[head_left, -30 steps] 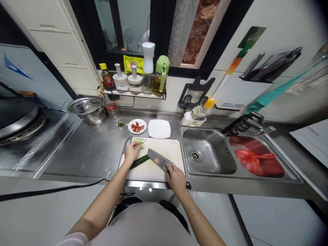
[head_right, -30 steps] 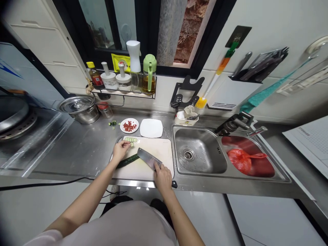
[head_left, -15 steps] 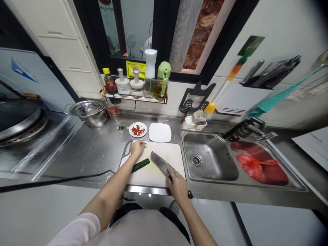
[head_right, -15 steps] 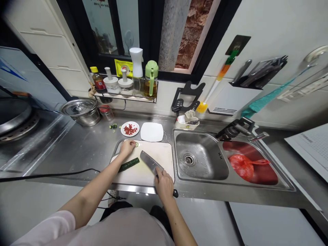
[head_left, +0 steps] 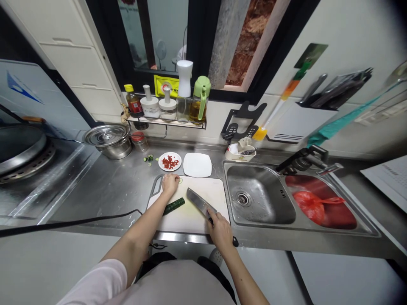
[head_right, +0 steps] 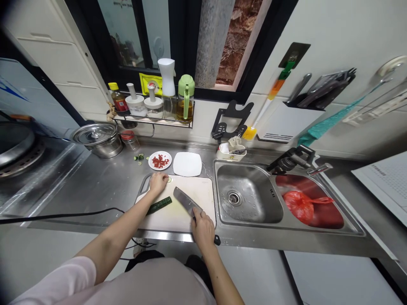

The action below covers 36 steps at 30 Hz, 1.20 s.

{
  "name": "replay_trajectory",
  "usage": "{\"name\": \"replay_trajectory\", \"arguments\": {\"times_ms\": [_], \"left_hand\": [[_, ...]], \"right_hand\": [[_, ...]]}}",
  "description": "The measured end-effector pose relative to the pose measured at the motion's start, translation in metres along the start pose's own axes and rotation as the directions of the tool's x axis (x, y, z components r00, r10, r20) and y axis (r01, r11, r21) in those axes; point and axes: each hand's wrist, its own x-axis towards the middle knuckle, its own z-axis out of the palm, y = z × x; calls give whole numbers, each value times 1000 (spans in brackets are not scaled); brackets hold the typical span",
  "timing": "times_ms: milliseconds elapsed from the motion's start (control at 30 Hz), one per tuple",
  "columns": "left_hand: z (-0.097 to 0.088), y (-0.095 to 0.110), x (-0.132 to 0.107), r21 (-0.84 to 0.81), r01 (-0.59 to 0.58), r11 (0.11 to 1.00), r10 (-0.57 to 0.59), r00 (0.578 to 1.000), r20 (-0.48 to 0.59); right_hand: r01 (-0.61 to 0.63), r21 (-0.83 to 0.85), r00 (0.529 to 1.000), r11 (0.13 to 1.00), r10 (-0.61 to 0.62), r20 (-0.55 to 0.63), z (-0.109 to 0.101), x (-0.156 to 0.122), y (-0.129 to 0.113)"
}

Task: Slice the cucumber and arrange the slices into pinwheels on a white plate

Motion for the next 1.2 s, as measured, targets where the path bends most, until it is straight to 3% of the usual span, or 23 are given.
{"name": "replay_trajectory", "arguments": {"times_ms": [800, 967, 1100, 1200], "left_hand": [[-7, 10, -3, 68, 50, 996, -52, 998, 25], [-13, 7, -5, -93, 116, 989, -119, 992, -31], [-20, -4, -16, -304, 198, 932, -257, 952, -166], [-24, -17, -30, -428, 197, 882, -302, 933, -193]], "right_hand": [[-7, 38, 999, 999, 5, 47, -7, 8, -10], [-12, 72, 998, 997, 8, 57, -7, 7, -9], [-13, 88, 999, 996, 9, 45, -7, 10, -9], [-1, 103, 999, 995, -3, 37, -7, 14, -9]]}}
